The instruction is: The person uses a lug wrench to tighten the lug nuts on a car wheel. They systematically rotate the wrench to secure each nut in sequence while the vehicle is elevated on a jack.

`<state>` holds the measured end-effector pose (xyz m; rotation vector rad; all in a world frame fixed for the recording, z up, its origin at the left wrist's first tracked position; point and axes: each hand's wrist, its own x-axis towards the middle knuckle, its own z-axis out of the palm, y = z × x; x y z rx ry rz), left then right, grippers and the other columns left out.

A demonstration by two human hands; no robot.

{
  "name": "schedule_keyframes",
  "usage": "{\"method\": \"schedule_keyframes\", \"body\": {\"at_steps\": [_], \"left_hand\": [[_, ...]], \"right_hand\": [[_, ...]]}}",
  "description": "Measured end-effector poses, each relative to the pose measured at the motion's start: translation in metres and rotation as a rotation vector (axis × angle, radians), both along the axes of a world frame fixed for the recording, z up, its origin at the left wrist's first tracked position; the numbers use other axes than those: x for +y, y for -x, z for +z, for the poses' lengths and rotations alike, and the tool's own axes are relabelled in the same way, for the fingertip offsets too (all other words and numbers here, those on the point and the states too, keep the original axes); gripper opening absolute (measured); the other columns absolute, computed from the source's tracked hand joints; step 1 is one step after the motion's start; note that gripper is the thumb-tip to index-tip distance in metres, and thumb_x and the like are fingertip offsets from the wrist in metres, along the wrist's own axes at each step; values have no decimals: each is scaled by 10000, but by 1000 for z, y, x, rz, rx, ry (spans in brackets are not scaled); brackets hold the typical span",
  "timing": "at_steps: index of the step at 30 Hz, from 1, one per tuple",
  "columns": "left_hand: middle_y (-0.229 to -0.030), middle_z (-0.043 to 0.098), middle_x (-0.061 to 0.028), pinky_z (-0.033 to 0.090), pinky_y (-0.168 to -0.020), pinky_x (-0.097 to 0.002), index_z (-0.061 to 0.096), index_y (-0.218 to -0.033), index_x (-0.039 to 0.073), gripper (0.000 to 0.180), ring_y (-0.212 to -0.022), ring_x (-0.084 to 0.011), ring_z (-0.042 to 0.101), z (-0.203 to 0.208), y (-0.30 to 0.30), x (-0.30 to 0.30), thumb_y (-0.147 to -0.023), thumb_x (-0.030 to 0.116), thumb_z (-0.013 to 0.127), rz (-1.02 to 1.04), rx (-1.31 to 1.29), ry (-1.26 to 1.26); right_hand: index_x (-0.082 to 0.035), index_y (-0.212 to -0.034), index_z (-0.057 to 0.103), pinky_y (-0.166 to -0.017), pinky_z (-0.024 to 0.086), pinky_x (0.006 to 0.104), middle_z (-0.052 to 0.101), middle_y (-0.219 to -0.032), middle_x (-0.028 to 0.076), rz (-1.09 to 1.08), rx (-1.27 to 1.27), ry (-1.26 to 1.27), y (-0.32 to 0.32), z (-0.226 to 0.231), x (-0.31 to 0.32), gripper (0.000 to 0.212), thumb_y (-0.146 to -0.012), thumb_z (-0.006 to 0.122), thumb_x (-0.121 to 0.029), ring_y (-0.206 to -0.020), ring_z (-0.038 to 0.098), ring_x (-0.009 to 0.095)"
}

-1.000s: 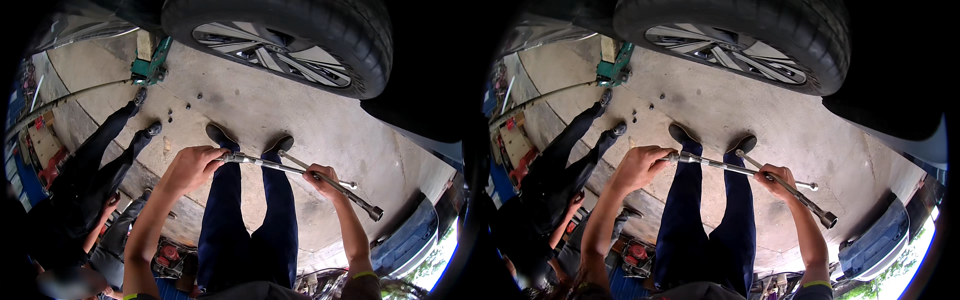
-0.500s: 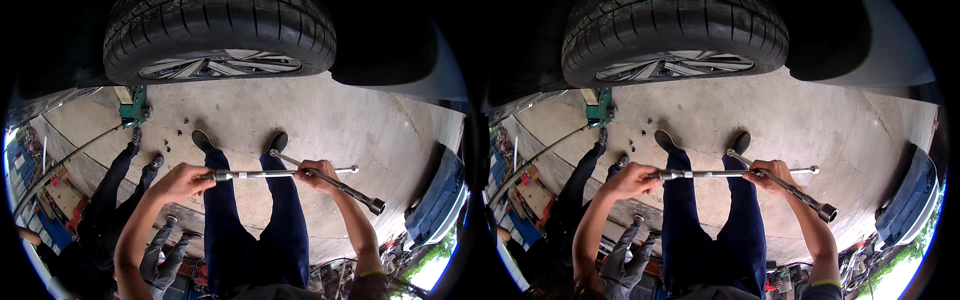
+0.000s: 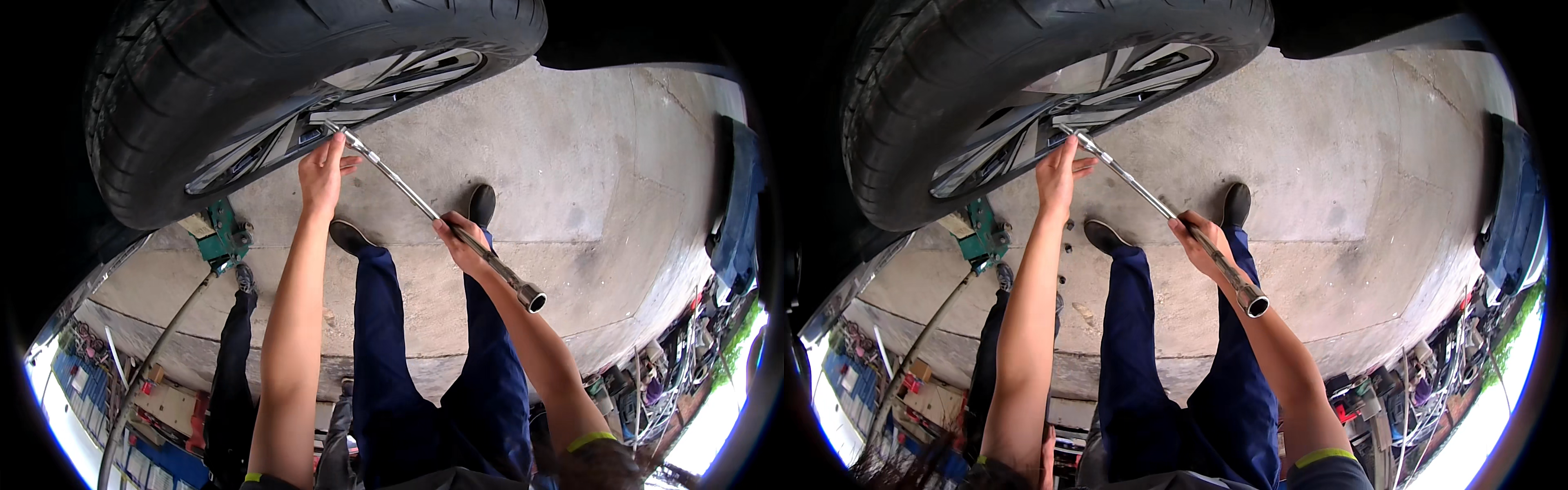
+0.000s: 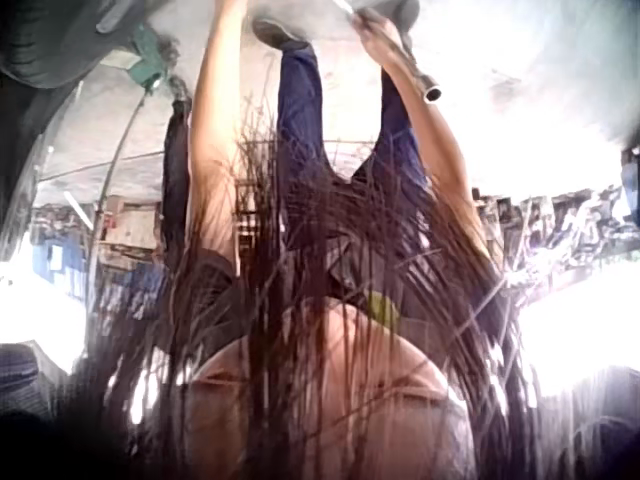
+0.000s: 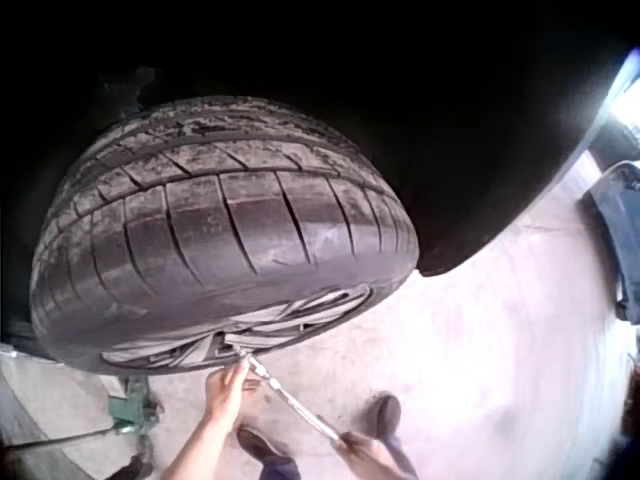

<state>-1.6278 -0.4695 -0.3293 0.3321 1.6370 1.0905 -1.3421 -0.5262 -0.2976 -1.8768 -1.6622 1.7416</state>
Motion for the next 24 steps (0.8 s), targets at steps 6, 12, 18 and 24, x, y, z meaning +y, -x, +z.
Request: {"method": "schedule_keyframes", "body": {"at_steps": [6,12,18,24], "left_hand": [[-985,739,-108,606,-661,-301,722,-1091,-45,461,-745,-209,752,-4,8,35,-995,405,678,-97,85,36],[-938,750,-83,584,-621,-266,748,-1076,-12,409,-716,-154,742,2,5,56,-998,383,675,-166,168,13],[-985,723,-29,545,-648,-266,719,-1127,23,394,-785,-129,707,8,-8,25,-1000,392,663,-142,151,36],[-1055,704,-17,509,-762,-276,670,-1229,8,457,-922,-108,650,11,-34,-88,-1023,412,616,-177,3,145]], "right_hand": [[12,-1025,674,-643,483,383,595,-684,152,-130,10,38,39,-15,-8,465,-1028,607,-448,-639,587,248],[9,-1039,676,-673,505,398,626,-718,178,-223,25,43,59,-17,-14,461,-1030,596,-444,-684,645,291],[-24,-1026,656,-693,511,439,639,-741,200,-249,1,88,87,-12,-28,473,-1038,550,-484,-730,651,393],[-34,-1050,641,-672,510,447,650,-740,195,-356,30,100,123,5,-48,424,-1057,537,-445,-743,669,405]]}}
